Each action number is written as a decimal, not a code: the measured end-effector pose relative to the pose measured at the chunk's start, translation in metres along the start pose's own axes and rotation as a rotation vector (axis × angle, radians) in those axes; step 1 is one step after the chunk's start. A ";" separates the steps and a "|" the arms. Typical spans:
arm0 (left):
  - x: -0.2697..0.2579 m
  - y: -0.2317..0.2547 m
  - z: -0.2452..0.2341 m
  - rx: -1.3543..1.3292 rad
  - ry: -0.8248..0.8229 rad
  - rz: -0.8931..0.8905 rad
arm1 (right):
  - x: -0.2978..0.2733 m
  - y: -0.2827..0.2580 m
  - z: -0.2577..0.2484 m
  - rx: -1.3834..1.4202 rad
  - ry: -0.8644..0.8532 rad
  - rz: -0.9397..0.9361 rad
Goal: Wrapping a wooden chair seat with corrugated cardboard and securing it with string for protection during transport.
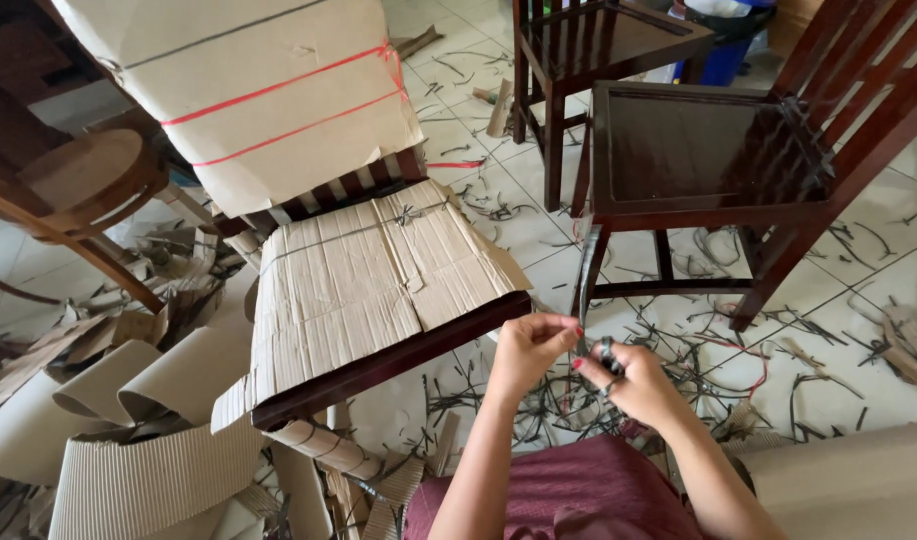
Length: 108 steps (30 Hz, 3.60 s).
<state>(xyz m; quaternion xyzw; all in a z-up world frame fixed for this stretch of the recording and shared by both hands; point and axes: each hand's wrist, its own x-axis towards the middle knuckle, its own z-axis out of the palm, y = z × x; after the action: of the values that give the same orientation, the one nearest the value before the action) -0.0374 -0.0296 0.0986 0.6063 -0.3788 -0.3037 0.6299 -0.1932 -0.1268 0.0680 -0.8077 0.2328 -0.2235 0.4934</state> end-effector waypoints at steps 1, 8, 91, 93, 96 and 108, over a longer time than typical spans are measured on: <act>0.001 -0.005 0.000 -0.025 0.043 0.010 | 0.003 0.012 0.000 -0.006 0.031 -0.008; 0.013 0.009 0.010 -0.160 0.292 0.070 | 0.018 0.051 0.010 -0.046 0.130 0.140; -0.014 -0.007 -0.040 -0.434 0.110 0.082 | 0.076 0.063 -0.040 1.329 -0.050 0.180; -0.008 -0.016 -0.045 -0.693 0.157 0.091 | 0.075 0.068 -0.039 1.361 -0.016 0.213; -0.006 -0.011 -0.054 -0.808 0.226 0.149 | 0.076 0.080 -0.033 1.504 0.065 0.259; -0.014 0.000 -0.036 -0.604 0.157 -0.024 | 0.081 0.061 -0.017 1.648 0.060 0.348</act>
<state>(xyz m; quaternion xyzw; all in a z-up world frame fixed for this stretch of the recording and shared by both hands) -0.0142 0.0012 0.0982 0.4178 -0.2145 -0.3619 0.8053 -0.1486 -0.2114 0.0310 -0.1358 0.1294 -0.2642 0.9461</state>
